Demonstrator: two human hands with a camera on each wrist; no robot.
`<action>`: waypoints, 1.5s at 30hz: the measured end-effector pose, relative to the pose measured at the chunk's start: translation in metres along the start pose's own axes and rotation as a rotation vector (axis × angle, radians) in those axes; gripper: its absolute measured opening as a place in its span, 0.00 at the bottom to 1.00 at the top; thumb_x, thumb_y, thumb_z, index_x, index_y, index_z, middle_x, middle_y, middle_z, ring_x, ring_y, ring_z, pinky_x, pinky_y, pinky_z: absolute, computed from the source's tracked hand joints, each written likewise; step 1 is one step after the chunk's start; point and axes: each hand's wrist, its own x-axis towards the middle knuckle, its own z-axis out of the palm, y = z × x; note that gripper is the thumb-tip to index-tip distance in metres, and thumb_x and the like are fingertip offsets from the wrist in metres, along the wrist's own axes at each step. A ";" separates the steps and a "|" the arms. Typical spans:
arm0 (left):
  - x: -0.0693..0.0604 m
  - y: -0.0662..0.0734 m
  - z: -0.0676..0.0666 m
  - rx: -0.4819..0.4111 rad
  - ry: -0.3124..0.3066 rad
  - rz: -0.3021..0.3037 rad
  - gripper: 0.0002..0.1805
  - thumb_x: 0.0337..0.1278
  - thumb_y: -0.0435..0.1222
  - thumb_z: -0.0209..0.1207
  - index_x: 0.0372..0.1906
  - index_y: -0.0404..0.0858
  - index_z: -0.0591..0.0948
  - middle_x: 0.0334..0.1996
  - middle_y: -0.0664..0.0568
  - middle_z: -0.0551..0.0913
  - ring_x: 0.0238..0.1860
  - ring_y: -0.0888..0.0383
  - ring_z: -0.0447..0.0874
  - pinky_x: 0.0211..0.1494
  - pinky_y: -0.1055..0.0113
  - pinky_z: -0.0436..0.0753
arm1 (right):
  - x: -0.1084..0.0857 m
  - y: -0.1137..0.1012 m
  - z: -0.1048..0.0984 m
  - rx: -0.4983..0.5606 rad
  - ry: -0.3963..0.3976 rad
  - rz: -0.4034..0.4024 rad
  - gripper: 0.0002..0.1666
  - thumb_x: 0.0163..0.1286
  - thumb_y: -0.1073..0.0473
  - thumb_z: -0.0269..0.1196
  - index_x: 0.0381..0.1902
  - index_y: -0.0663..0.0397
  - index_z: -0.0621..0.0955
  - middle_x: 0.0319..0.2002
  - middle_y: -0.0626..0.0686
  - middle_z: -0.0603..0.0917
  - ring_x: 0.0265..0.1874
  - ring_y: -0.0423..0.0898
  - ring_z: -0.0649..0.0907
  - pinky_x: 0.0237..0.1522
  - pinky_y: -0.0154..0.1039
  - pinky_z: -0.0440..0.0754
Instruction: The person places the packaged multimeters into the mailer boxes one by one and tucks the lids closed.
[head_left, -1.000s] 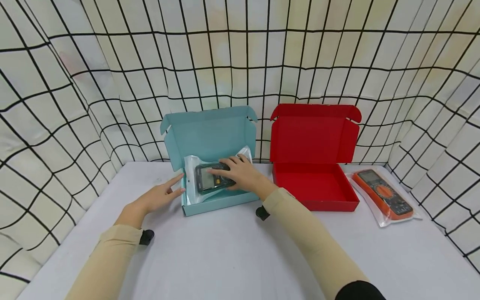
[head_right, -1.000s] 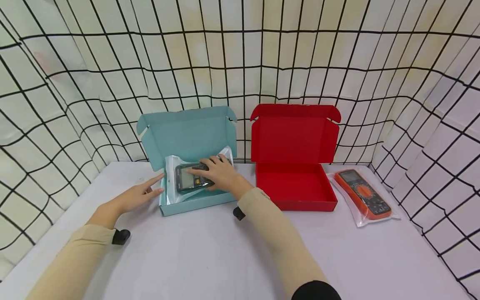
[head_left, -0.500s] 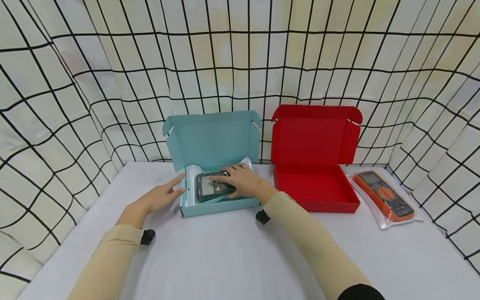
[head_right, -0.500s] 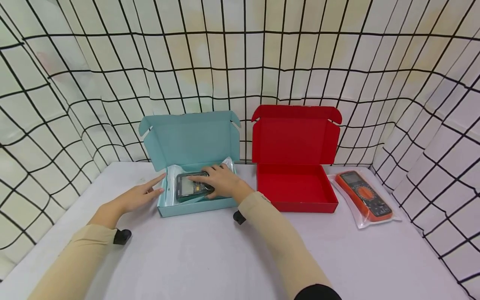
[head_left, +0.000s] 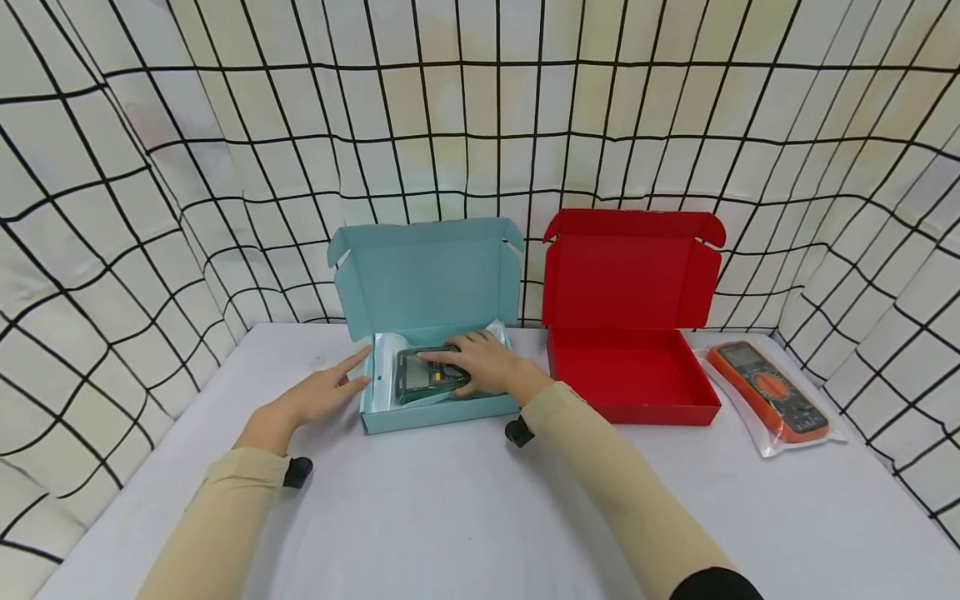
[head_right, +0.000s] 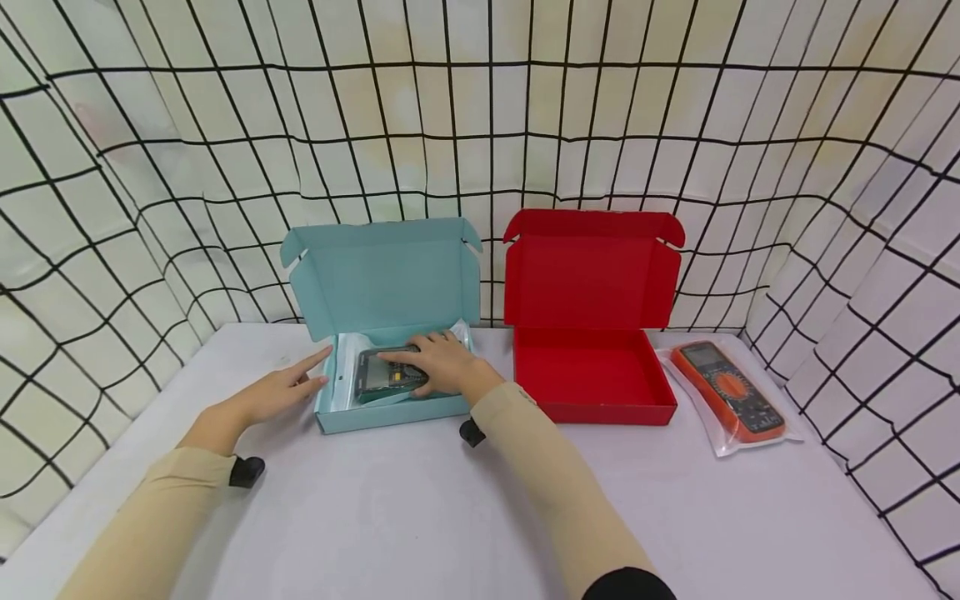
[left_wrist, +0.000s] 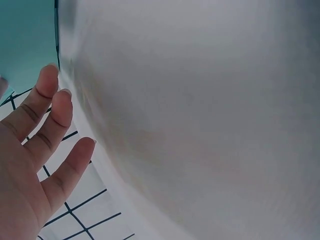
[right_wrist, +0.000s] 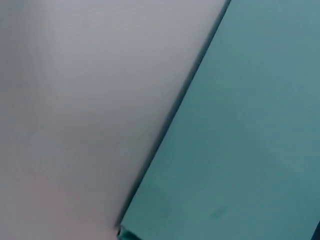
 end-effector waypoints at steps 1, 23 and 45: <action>0.000 0.001 0.000 0.000 0.001 0.002 0.41 0.78 0.58 0.43 0.83 0.40 0.48 0.62 0.23 0.72 0.62 0.29 0.73 0.60 0.31 0.72 | 0.000 0.000 0.000 0.011 -0.011 0.007 0.50 0.70 0.39 0.67 0.82 0.27 0.55 0.76 0.53 0.65 0.73 0.55 0.66 0.73 0.58 0.61; 0.000 0.004 0.000 -0.016 -0.005 -0.007 0.40 0.78 0.55 0.45 0.83 0.39 0.49 0.57 0.27 0.76 0.58 0.32 0.76 0.60 0.32 0.73 | 0.009 -0.017 0.001 0.139 -0.180 0.139 0.48 0.77 0.41 0.60 0.83 0.22 0.47 0.81 0.53 0.52 0.79 0.55 0.54 0.77 0.61 0.45; 0.005 0.006 -0.002 -0.040 -0.022 -0.008 0.39 0.81 0.52 0.43 0.83 0.39 0.46 0.48 0.36 0.81 0.60 0.32 0.75 0.64 0.29 0.67 | 0.002 -0.007 -0.003 0.220 -0.170 0.130 0.47 0.77 0.41 0.60 0.84 0.26 0.48 0.83 0.51 0.41 0.81 0.59 0.44 0.77 0.62 0.43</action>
